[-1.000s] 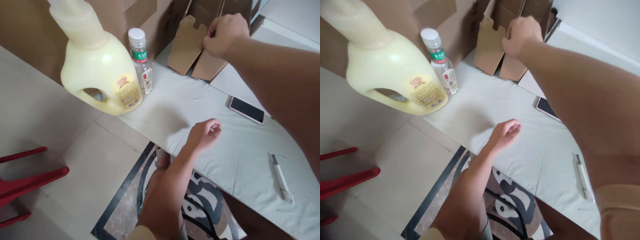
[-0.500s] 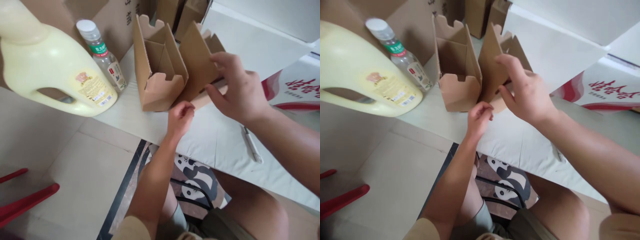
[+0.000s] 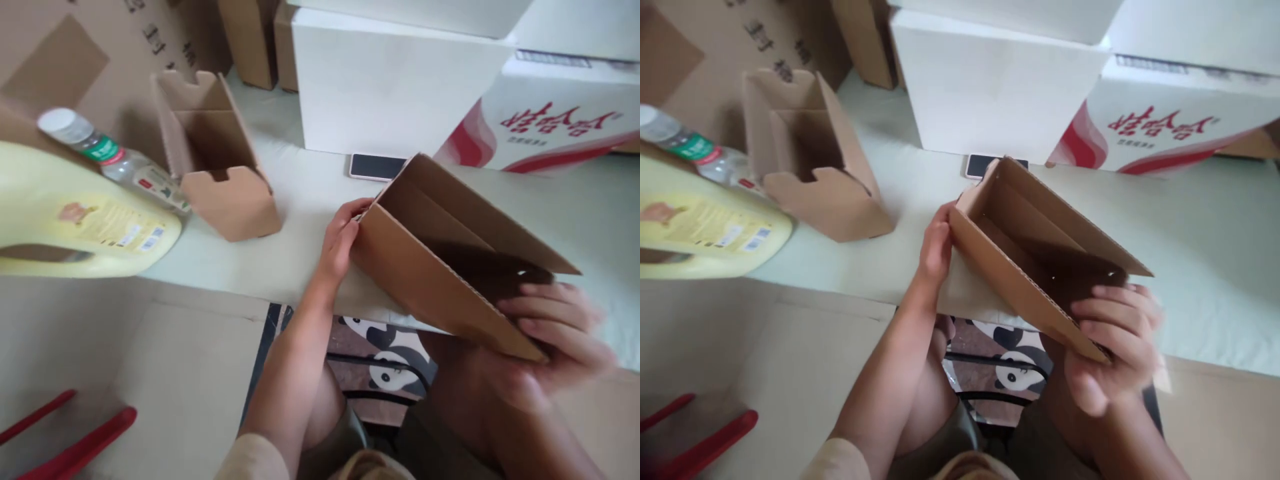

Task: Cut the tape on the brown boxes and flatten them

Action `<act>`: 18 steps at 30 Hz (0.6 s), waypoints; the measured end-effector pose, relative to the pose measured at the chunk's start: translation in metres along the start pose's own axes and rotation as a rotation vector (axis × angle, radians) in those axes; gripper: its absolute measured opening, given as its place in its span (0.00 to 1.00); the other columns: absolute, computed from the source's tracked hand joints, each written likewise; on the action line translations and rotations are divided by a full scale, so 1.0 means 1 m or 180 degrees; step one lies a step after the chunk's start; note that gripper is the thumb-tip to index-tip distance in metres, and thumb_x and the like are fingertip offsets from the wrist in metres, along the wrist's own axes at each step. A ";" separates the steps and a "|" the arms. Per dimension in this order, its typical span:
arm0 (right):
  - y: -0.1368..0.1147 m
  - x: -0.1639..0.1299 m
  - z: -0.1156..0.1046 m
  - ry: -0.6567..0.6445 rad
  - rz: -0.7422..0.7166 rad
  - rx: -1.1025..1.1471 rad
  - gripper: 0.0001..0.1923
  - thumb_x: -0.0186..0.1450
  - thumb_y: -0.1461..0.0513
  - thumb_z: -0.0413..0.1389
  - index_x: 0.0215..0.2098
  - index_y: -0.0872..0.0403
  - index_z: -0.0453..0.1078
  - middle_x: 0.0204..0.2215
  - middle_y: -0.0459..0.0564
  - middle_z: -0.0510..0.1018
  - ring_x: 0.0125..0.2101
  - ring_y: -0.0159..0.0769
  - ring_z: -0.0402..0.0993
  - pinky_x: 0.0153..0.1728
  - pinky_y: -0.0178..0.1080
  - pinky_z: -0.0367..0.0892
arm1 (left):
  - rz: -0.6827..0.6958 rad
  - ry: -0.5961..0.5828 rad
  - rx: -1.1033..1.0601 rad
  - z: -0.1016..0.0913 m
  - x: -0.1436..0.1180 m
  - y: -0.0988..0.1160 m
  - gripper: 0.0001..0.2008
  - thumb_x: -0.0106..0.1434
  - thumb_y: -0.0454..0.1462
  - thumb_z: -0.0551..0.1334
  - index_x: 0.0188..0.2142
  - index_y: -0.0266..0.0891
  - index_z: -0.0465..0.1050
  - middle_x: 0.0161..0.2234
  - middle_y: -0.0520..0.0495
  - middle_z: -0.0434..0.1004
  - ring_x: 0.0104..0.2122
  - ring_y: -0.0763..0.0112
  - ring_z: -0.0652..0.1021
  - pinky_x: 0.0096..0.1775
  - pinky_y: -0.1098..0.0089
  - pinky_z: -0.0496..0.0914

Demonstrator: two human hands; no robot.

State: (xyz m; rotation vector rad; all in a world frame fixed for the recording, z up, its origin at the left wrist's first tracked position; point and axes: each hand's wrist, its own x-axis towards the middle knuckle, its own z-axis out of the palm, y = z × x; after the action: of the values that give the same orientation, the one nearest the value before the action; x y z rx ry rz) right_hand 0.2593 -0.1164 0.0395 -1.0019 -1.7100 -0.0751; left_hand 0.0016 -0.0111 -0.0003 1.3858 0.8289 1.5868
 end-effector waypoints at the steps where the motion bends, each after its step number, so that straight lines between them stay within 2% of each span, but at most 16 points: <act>1: 0.008 -0.001 0.007 0.0230 -0.0498 0.0000 0.18 0.62 0.45 0.63 0.46 0.42 0.71 0.36 0.43 0.72 0.41 0.37 0.75 0.55 0.47 0.73 | -0.0013 -0.0113 -0.0007 0.004 0.000 -0.005 0.25 0.72 0.57 0.55 0.57 0.46 0.75 0.57 0.43 0.80 0.60 0.56 0.78 0.62 0.57 0.69; 2: 0.015 0.000 0.013 0.0480 -0.0856 -0.0003 0.22 0.60 0.44 0.65 0.47 0.44 0.72 0.38 0.44 0.74 0.42 0.37 0.76 0.56 0.46 0.73 | -0.0002 -0.0168 0.0031 0.007 0.000 -0.010 0.25 0.72 0.57 0.55 0.59 0.47 0.75 0.60 0.44 0.79 0.63 0.55 0.75 0.65 0.56 0.67; 4: 0.026 0.003 0.022 0.0596 -0.0643 0.0037 0.23 0.60 0.51 0.66 0.51 0.48 0.74 0.46 0.49 0.77 0.50 0.44 0.77 0.59 0.50 0.72 | 0.0045 -0.0240 0.0076 0.010 0.002 -0.019 0.27 0.72 0.59 0.55 0.61 0.52 0.73 0.63 0.46 0.77 0.66 0.54 0.72 0.67 0.56 0.65; 7: 0.030 0.009 0.024 0.0086 0.0028 0.0231 0.21 0.65 0.57 0.58 0.57 0.51 0.74 0.47 0.52 0.81 0.50 0.51 0.79 0.55 0.56 0.71 | 0.0122 -0.0243 0.0254 0.012 0.006 -0.032 0.33 0.66 0.64 0.58 0.65 0.57 0.66 0.65 0.48 0.73 0.66 0.52 0.73 0.66 0.55 0.66; 9: 0.028 0.011 0.023 -0.0104 0.0186 0.0296 0.20 0.67 0.57 0.55 0.57 0.51 0.74 0.44 0.52 0.83 0.46 0.50 0.81 0.53 0.56 0.70 | 0.0279 -0.0084 0.0470 0.014 0.007 -0.039 0.33 0.65 0.64 0.59 0.64 0.57 0.67 0.63 0.48 0.73 0.65 0.52 0.74 0.65 0.55 0.68; 13: 0.028 0.012 0.022 -0.0043 0.0073 0.0371 0.16 0.67 0.58 0.55 0.52 0.47 0.75 0.42 0.49 0.85 0.43 0.46 0.82 0.55 0.54 0.69 | 0.0399 0.0236 0.0775 0.017 0.010 -0.046 0.33 0.64 0.64 0.60 0.63 0.55 0.67 0.61 0.46 0.73 0.63 0.52 0.74 0.63 0.55 0.69; 16: 0.031 0.010 0.020 -0.0031 0.0034 0.0510 0.15 0.66 0.60 0.57 0.51 0.48 0.77 0.40 0.47 0.87 0.43 0.44 0.83 0.57 0.52 0.68 | 0.0349 0.0387 0.0937 0.019 0.015 -0.041 0.34 0.63 0.66 0.58 0.60 0.52 0.70 0.56 0.45 0.76 0.61 0.53 0.76 0.62 0.55 0.70; 18: 0.032 0.008 0.015 -0.0182 0.0060 0.0678 0.13 0.67 0.60 0.56 0.48 0.49 0.78 0.38 0.47 0.87 0.43 0.43 0.83 0.57 0.51 0.68 | 0.0474 0.0537 0.0916 0.020 0.019 -0.033 0.33 0.64 0.65 0.56 0.58 0.50 0.71 0.55 0.45 0.77 0.61 0.53 0.76 0.63 0.55 0.70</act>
State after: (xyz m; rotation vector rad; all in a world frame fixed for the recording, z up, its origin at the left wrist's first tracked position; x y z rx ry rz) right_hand 0.2684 -0.0834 0.0269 -0.8684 -1.7195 0.1465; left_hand 0.0263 0.0193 -0.0187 1.5597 1.1121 1.7693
